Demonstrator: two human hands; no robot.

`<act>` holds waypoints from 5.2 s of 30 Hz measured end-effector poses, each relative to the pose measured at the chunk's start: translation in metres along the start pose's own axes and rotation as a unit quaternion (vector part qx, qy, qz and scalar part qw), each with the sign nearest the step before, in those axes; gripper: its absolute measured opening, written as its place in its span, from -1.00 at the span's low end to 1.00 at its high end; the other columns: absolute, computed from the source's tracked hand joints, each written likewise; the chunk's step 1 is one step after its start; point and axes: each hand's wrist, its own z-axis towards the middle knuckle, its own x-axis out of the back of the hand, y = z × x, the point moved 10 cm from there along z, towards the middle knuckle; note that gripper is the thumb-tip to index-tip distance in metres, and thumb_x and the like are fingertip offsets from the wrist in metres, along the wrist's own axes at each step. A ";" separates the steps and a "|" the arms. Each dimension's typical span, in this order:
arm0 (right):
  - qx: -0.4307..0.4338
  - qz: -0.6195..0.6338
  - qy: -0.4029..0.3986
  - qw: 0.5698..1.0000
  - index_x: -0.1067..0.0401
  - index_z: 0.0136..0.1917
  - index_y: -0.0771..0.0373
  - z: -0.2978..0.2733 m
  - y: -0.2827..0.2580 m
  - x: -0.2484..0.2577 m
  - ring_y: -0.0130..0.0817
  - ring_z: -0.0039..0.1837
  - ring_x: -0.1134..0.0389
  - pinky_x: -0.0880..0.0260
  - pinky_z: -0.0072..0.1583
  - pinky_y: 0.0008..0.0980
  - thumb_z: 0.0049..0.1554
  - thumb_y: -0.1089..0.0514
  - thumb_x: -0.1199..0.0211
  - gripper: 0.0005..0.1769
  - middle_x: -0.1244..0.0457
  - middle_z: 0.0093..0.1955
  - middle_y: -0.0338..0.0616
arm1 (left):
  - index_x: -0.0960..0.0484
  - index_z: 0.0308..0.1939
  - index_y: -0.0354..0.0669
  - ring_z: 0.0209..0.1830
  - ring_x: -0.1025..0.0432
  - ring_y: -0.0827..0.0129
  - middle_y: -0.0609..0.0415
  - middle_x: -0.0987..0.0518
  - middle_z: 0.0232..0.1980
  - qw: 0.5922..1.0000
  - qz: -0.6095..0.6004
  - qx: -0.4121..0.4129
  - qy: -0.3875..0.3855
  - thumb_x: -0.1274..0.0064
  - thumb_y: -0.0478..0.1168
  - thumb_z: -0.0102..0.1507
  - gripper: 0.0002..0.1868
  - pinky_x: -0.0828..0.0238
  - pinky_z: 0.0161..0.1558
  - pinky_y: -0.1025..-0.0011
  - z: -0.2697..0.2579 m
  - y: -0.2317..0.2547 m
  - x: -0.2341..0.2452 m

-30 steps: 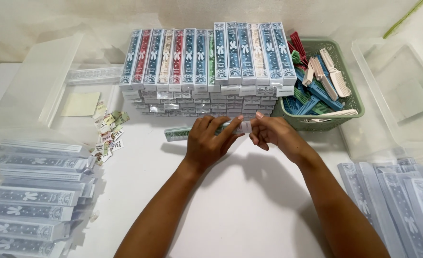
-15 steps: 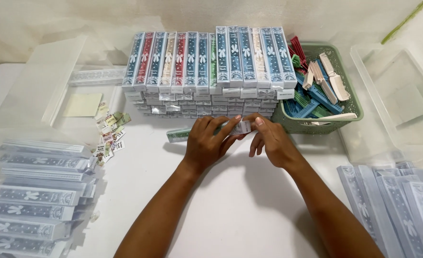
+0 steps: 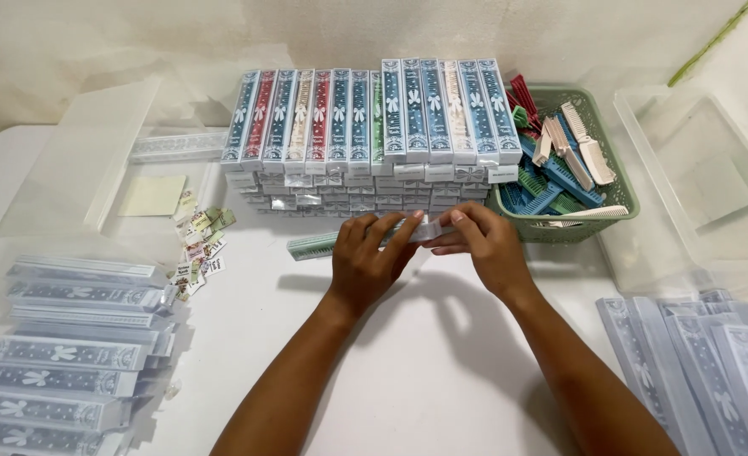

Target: The person places combs into individual plastic sleeves and stacks the packaged combs on a table.

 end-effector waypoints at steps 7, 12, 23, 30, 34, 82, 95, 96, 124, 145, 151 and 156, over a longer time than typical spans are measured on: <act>0.016 -0.089 -0.016 0.996 -0.46 0.11 0.38 0.000 -0.013 -0.007 -0.31 0.08 -0.49 -0.56 0.15 -0.34 0.23 0.19 -0.26 -0.76 -0.44 0.05 -0.01 | -0.52 0.27 -0.14 0.03 -0.43 0.21 0.08 -0.59 0.17 0.998 -0.058 0.030 0.010 -0.33 -0.14 0.29 -0.49 -0.37 0.04 0.26 -0.007 -0.017 0.000; 0.033 -0.065 -0.027 0.997 -0.46 0.12 0.37 0.000 -0.013 -0.010 -0.34 0.07 -0.51 -0.60 0.16 -0.36 0.21 0.25 -0.26 -0.78 -0.43 0.05 -0.03 | -0.54 0.26 -0.13 0.02 -0.44 0.22 0.11 -0.60 0.15 0.996 -0.083 0.034 0.015 -0.35 -0.14 0.27 -0.48 -0.37 0.03 0.25 -0.008 -0.020 0.001; 0.066 -0.064 -0.022 0.996 -0.47 0.07 0.36 -0.007 -0.019 -0.013 -0.40 0.08 -0.49 -0.58 0.19 -0.37 0.14 0.29 -0.37 -0.78 -0.42 0.00 -0.09 | -0.43 0.36 -0.16 0.06 -0.45 0.22 0.06 -0.53 0.17 0.991 -0.133 0.014 0.011 -0.24 -0.18 0.37 -0.49 -0.38 0.08 0.23 -0.004 -0.010 0.000; 0.135 -0.138 -0.018 0.981 -0.57 0.00 0.37 -0.009 -0.026 -0.011 -0.40 0.09 -0.49 -0.55 0.22 -0.40 0.16 0.26 -0.37 -0.85 -0.43 0.00 -0.09 | -0.51 0.30 -0.09 0.06 -0.44 0.27 0.13 -0.54 0.17 0.995 -0.091 0.008 0.030 -0.28 -0.19 0.34 -0.53 -0.34 0.09 0.27 -0.002 -0.004 0.010; 0.069 -0.028 -0.072 0.995 -0.58 0.02 0.37 -0.004 -0.004 -0.011 -0.41 0.11 -0.48 -0.54 0.22 -0.41 0.26 0.21 -0.28 -0.83 -0.40 0.05 -0.05 | -0.54 0.30 -0.05 0.07 -0.44 0.30 0.16 -0.55 0.18 0.997 -0.077 0.015 0.027 -0.28 -0.22 0.34 -0.54 -0.34 0.12 0.27 0.000 -0.006 0.011; 0.154 0.257 -0.139 0.944 -0.50 0.13 0.32 -0.009 -0.061 -0.022 -0.06 0.46 -0.34 -0.49 0.39 -0.19 0.18 0.44 -0.31 -0.76 -0.14 0.56 0.18 | -0.59 0.32 0.03 0.39 -0.49 0.03 -0.19 -0.39 0.50 0.985 -0.162 0.064 0.002 -0.32 0.00 0.27 -0.44 -0.59 0.29 0.22 0.052 0.010 0.041; 0.098 -0.072 -0.049 0.991 -0.50 0.22 0.30 -0.022 -0.109 0.011 -0.32 0.29 -0.47 -0.50 0.31 -0.42 0.23 0.16 -0.28 -0.68 -0.38 0.29 -0.01 | -0.63 0.26 0.02 0.23 -0.56 0.14 -0.05 -0.49 0.44 0.979 -0.173 0.093 -0.053 -0.21 -0.26 0.35 -0.63 -0.53 0.11 0.35 0.066 -0.058 -0.001; 0.069 -0.146 -0.031 0.986 -0.51 0.22 0.27 -0.027 -0.112 0.022 -0.34 0.26 -0.50 -0.49 0.27 -0.44 0.24 0.09 -0.26 -0.67 -0.43 0.23 -0.06 | -0.64 0.21 0.02 0.25 -0.54 0.11 -0.04 -0.50 0.43 0.981 -0.154 0.105 -0.059 -0.21 -0.26 0.36 -0.67 -0.52 0.11 0.34 0.064 -0.069 -0.005; -0.454 -0.637 0.086 0.618 0.34 0.69 -0.06 -0.173 0.019 0.243 0.58 0.54 0.10 -0.12 0.32 0.61 -0.25 -0.80 -0.38 0.60 0.40 0.68 0.29 | -0.60 0.16 0.01 0.53 -0.22 0.07 -0.01 -0.47 0.44 0.971 -0.080 0.166 -0.153 -0.08 -0.17 0.38 -0.73 0.06 0.52 -0.08 0.038 -0.101 -0.049; -0.399 -0.647 0.044 0.648 0.00 0.62 0.02 -0.126 0.023 0.149 0.56 0.51 0.02 -0.32 0.24 0.53 0.14 -0.34 -0.25 -0.05 0.37 0.66 0.35 | -0.62 0.14 0.03 0.46 -0.30 0.08 -0.03 -0.50 0.41 0.974 -0.093 0.160 -0.134 -0.14 -0.15 0.35 -0.73 0.02 0.50 -0.08 0.034 -0.102 -0.047; -0.322 -0.662 0.014 0.677 -0.03 0.61 0.03 -0.085 0.020 0.073 0.44 0.48 -0.05 -0.32 0.23 0.53 0.14 -0.39 -0.20 -0.06 0.24 0.59 0.31 | -0.61 0.14 0.03 0.46 -0.31 0.10 -0.02 -0.50 0.40 0.975 -0.091 0.155 -0.129 -0.13 -0.16 0.36 -0.73 0.00 0.51 -0.07 0.035 -0.100 -0.045; -0.282 -0.687 -0.013 0.670 -0.10 0.56 0.05 -0.045 0.018 0.007 0.57 0.44 -0.04 -0.31 0.23 0.47 0.17 -0.39 -0.17 -0.14 0.17 0.53 0.30 | -0.61 0.15 0.03 0.46 -0.29 0.08 -0.03 -0.49 0.40 0.973 -0.091 0.162 -0.138 -0.14 -0.16 0.34 -0.71 0.03 0.50 -0.09 0.034 -0.100 -0.046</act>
